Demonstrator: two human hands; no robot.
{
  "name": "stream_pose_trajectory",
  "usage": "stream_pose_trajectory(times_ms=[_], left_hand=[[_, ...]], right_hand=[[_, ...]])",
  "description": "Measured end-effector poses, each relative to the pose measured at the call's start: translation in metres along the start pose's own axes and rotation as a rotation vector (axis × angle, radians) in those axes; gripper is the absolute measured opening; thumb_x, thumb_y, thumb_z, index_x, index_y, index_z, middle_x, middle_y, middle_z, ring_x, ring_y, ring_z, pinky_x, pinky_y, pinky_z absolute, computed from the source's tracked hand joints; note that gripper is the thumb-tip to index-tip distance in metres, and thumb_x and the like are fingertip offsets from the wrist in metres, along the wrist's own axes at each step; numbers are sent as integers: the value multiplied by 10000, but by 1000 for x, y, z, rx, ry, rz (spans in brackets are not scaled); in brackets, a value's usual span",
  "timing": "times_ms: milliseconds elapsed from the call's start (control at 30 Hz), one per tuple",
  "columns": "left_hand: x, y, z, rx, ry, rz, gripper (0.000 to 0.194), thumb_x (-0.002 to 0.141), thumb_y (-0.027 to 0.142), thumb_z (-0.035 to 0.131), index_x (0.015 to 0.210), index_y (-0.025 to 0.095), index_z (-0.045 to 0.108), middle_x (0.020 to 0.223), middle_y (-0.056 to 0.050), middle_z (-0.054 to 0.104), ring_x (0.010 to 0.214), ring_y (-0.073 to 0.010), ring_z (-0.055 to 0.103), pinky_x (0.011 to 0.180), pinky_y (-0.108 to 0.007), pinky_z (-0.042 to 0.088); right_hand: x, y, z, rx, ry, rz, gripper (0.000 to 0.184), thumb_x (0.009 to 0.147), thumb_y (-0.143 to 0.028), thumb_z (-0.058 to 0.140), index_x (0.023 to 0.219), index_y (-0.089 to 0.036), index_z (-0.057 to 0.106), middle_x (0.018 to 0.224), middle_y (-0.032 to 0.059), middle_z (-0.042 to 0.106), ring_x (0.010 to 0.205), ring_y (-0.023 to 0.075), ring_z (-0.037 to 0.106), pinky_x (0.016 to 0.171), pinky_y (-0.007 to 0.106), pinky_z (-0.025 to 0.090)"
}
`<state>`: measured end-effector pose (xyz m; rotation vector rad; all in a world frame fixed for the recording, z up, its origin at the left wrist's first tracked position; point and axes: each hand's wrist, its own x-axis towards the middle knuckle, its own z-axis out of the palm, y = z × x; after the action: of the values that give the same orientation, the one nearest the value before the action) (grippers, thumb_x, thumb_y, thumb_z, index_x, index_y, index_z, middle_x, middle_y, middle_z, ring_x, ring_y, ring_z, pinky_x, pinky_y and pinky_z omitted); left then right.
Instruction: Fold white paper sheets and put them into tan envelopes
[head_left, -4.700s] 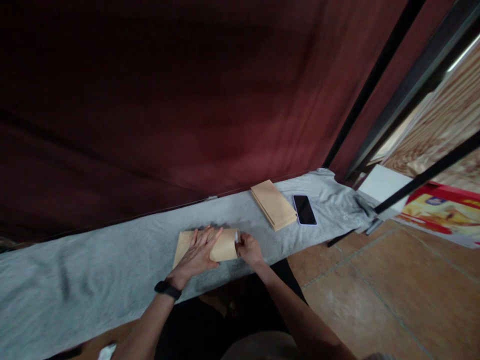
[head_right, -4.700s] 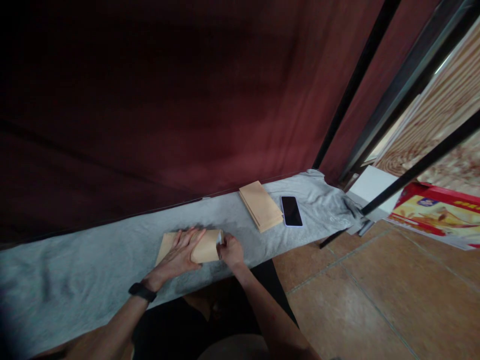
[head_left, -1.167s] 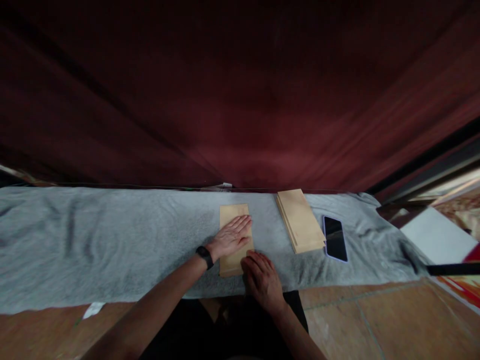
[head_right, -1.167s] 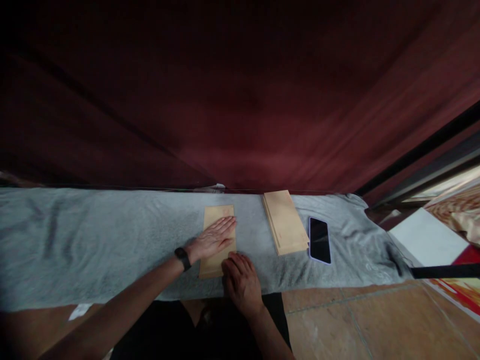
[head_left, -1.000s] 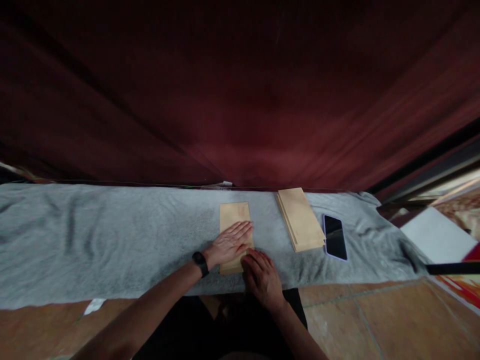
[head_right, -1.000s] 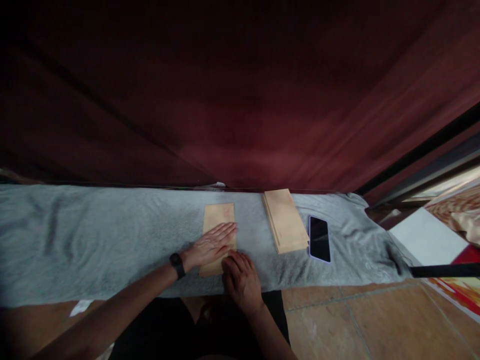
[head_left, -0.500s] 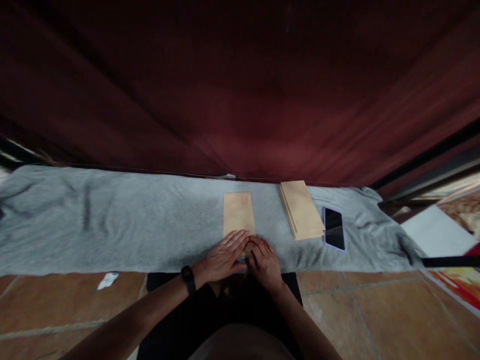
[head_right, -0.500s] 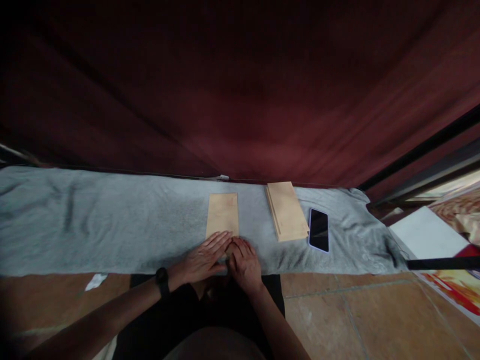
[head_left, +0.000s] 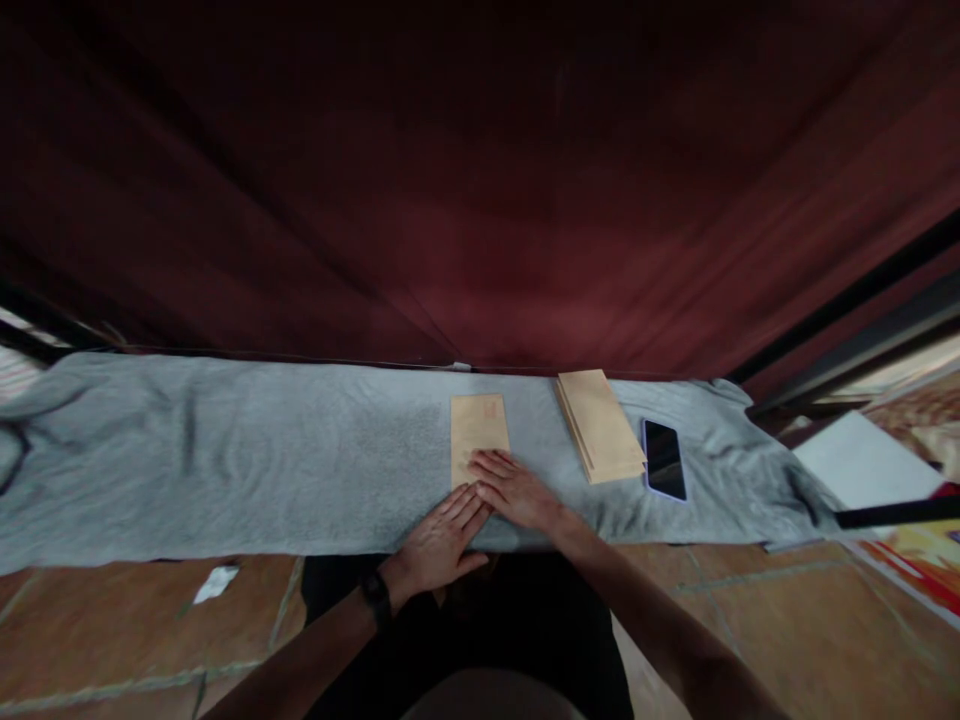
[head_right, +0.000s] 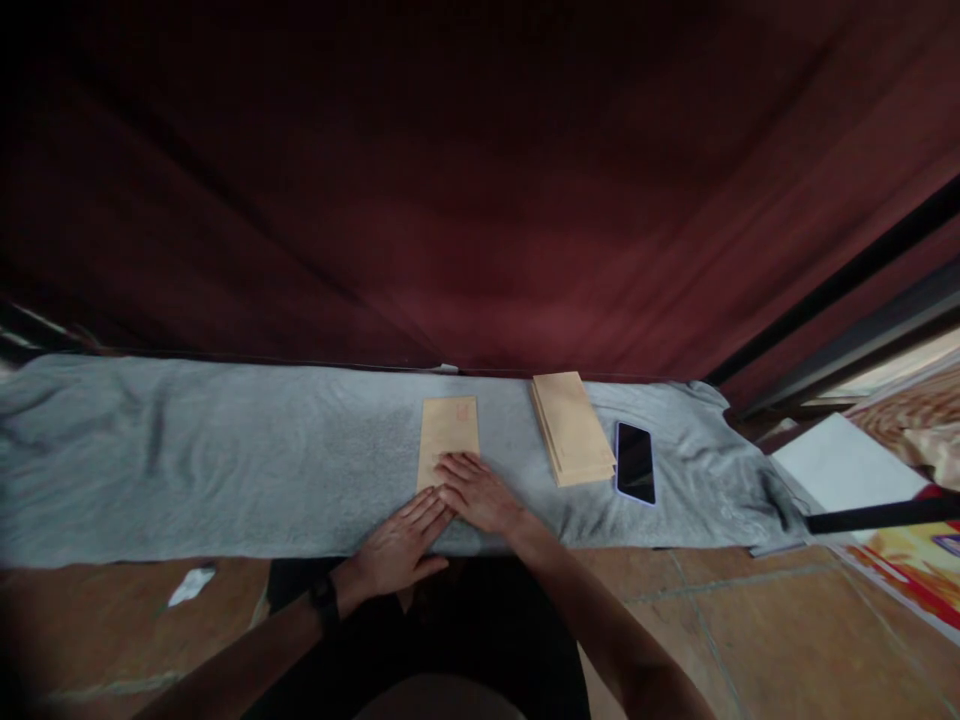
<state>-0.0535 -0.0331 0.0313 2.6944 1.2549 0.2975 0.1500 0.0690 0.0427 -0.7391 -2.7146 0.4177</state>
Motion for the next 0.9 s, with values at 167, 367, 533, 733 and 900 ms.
stream_pose_trajectory(times_ms=[167,367,533,733,900], left_hand=[[0,0,-2,-10,-31,-14,844,922,496,567,1593,212,139,1650,-102,227,1511,-277,225,1221,-437,230],[1,0,1,-3,-28,-12,872,917,457,579,1599,253,75,1670,-65,150,1519,-270,198,1226,-441,224],[1,-1,4,22,-68,-19,859,927,435,564,1599,241,67,1673,-66,130,1528,-260,158,1233,-433,206],[0,0,4,15,-64,-25,842,918,416,569,1596,222,110,1661,-88,188,1522,-265,187,1231,-434,211],[-3,-2,1,31,-87,-24,807,906,506,575,1563,164,253,1611,-150,311,1483,-307,293,1195,-439,293]], right_hand=[[44,30,7,-119,-82,-47,453,1049,-329,405,1493,-245,424,1597,27,357,1472,181,319,1231,419,257],[78,58,11,-196,-23,105,472,1053,-362,368,1504,-230,411,1603,52,328,1486,204,297,1229,445,252],[81,50,17,-201,10,196,514,1047,-390,369,1530,-213,366,1606,68,307,1493,228,281,1236,483,219],[45,27,14,-113,-103,84,506,1058,-336,342,1551,-226,312,1598,41,337,1491,168,277,1253,443,182],[4,3,10,-12,-79,33,516,1065,-376,344,1559,-234,293,1592,44,356,1483,157,295,1249,415,221]])
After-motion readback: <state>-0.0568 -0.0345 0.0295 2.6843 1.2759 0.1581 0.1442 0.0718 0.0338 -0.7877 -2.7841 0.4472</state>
